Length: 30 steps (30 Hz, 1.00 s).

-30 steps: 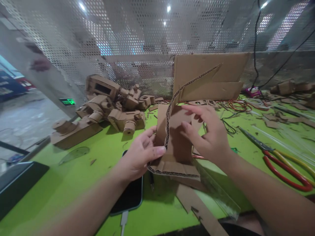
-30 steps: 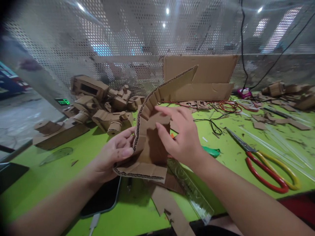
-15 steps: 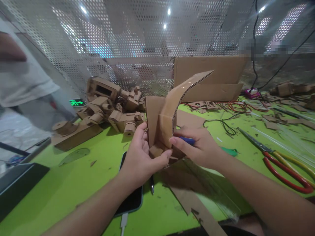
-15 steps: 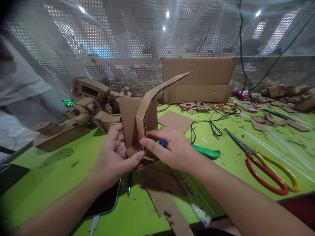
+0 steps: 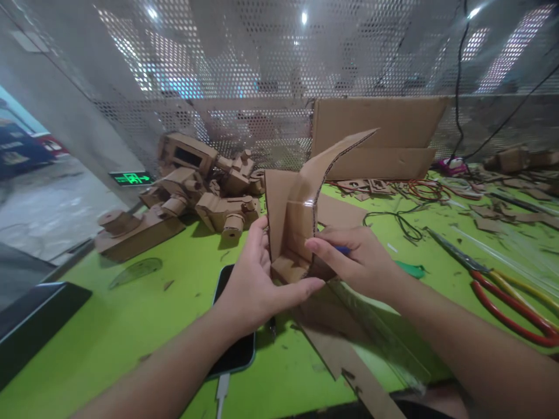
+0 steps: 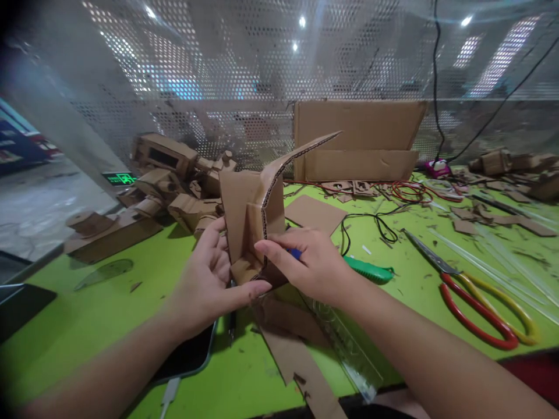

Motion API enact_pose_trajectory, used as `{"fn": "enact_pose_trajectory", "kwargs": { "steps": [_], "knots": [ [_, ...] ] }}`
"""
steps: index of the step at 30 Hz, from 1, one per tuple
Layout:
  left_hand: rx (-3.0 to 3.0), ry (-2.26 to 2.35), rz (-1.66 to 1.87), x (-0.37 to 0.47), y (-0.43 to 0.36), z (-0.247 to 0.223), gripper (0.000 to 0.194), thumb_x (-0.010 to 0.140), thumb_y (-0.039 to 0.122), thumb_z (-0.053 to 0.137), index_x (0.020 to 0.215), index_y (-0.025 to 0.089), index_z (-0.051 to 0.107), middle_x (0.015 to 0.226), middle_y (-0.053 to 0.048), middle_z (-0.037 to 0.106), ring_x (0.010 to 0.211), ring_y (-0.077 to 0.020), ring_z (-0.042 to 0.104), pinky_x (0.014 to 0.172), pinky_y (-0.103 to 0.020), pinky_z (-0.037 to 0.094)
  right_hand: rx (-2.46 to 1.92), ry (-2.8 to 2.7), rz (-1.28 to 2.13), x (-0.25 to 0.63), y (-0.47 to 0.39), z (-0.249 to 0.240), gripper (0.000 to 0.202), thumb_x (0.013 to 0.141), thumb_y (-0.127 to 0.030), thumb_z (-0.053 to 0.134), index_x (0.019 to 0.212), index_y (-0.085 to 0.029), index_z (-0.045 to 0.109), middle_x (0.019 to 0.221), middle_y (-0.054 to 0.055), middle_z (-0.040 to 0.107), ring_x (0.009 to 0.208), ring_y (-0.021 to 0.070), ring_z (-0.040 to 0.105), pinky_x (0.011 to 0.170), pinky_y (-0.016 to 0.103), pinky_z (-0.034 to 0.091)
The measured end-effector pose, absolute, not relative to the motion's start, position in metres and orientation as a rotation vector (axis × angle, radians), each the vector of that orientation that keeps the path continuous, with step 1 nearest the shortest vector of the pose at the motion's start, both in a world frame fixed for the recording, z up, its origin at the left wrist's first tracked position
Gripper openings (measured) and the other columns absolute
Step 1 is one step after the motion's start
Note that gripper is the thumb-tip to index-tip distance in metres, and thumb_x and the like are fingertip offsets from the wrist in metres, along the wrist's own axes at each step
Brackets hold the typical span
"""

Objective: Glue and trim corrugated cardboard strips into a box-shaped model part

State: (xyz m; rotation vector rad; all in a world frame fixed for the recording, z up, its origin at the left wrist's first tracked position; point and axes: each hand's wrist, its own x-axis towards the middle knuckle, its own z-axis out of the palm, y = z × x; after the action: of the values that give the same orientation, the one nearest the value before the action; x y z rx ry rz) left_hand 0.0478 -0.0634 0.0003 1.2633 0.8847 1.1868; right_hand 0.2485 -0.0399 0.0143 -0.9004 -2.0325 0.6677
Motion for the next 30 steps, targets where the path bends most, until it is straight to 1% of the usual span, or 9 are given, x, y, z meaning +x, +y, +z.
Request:
{"fn": "enact_pose_trajectory", "kwargs": {
  "steps": [2,5,9,12,14,19,25,28,30],
  "knots": [
    [1.248,0.888,1.16,0.045,-0.061,0.0,0.103,0.068,0.02,0.098,0.149,0.027,0.035,0.158,-0.017,0.05,0.148,-0.0382,0.05,0.125,-0.057,0.041,-0.9,-2.018,0.686,0.248,-0.04,0.015,0.044,0.104,-0.046,0.062,0.072,-0.017,0.071,0.06,-0.004,0.054,0.058,0.0103,0.046,0.057,0.026,0.036],
    [1.215,0.827,1.071,0.04,-0.053,-0.003,0.091,0.073,0.018,0.095,0.146,0.026,0.041,0.151,-0.016,0.059,0.141,-0.0357,0.059,0.121,-0.054,0.046,-0.925,-1.984,0.745,0.247,-0.038,0.013,0.037,0.099,-0.046,0.07,0.077,-0.018,0.076,0.061,-0.004,0.06,0.057,0.0103,0.05,0.056,0.025,0.038],
    [1.042,0.762,1.013,0.04,-0.044,-0.005,0.083,0.07,0.016,0.095,0.14,0.021,0.05,0.145,-0.015,0.067,0.135,-0.0347,0.064,0.116,-0.049,0.052,-0.958,-1.989,0.708,0.247,-0.035,0.008,0.034,0.099,-0.046,0.071,0.081,-0.018,0.079,0.065,-0.002,0.068,0.059,0.0123,0.059,0.059,0.026,0.043],
    [0.903,0.75,0.998,0.041,-0.043,-0.004,0.076,0.078,0.023,0.092,0.141,0.019,0.051,0.147,-0.017,0.066,0.133,-0.0329,0.066,0.112,-0.043,0.055,-0.909,-2.061,0.564,0.25,-0.033,0.008,0.029,0.102,-0.043,0.068,0.093,-0.019,0.081,0.084,0.003,0.08,0.078,0.0166,0.071,0.074,0.028,0.05],
    [0.889,0.728,0.979,0.041,-0.043,-0.002,0.071,0.082,0.027,0.089,0.141,0.018,0.052,0.145,-0.017,0.067,0.129,-0.0325,0.069,0.108,-0.041,0.057,-0.844,-2.082,0.483,0.254,-0.034,0.011,0.027,0.101,-0.043,0.069,0.105,-0.019,0.081,0.098,0.006,0.082,0.088,0.0191,0.073,0.082,0.031,0.052],
    [0.92,0.698,1.003,0.04,-0.044,0.0,0.071,0.081,0.028,0.088,0.142,0.016,0.053,0.137,-0.017,0.072,0.121,-0.034,0.073,0.101,-0.042,0.06,-0.55,-2.177,0.512,0.265,-0.038,0.024,0.042,0.1,-0.051,0.069,0.127,-0.02,0.074,0.101,0.007,0.079,0.089,0.0194,0.07,0.082,0.033,0.053],
    [0.967,0.694,1.088,0.04,-0.045,0.0,0.074,0.079,0.024,0.088,0.143,0.018,0.051,0.134,-0.016,0.074,0.114,-0.0327,0.076,0.092,-0.039,0.063,-0.484,-2.359,0.317,0.266,-0.036,0.022,0.084,0.08,-0.063,0.086,0.149,-0.024,0.058,0.113,0.009,0.074,0.101,0.0253,0.066,0.093,0.04,0.052],
    [0.956,0.644,1.066,0.039,-0.045,-0.001,0.077,0.08,0.023,0.088,0.146,0.018,0.048,0.138,-0.017,0.071,0.115,-0.0336,0.076,0.092,-0.041,0.064,-0.457,-2.356,0.291,0.266,-0.034,0.019,0.09,0.079,-0.068,0.084,0.151,-0.024,0.054,0.116,0.009,0.074,0.102,0.0261,0.065,0.093,0.041,0.051],
    [0.96,0.646,1.066,0.038,-0.045,-0.001,0.078,0.079,0.024,0.089,0.145,0.017,0.049,0.139,-0.018,0.07,0.117,-0.0346,0.075,0.093,-0.041,0.064,-0.479,-2.304,0.265,0.268,-0.033,0.019,0.08,0.086,-0.068,0.077,0.151,-0.024,0.055,0.117,0.009,0.074,0.103,0.027,0.066,0.093,0.042,0.051]
  ]
}}
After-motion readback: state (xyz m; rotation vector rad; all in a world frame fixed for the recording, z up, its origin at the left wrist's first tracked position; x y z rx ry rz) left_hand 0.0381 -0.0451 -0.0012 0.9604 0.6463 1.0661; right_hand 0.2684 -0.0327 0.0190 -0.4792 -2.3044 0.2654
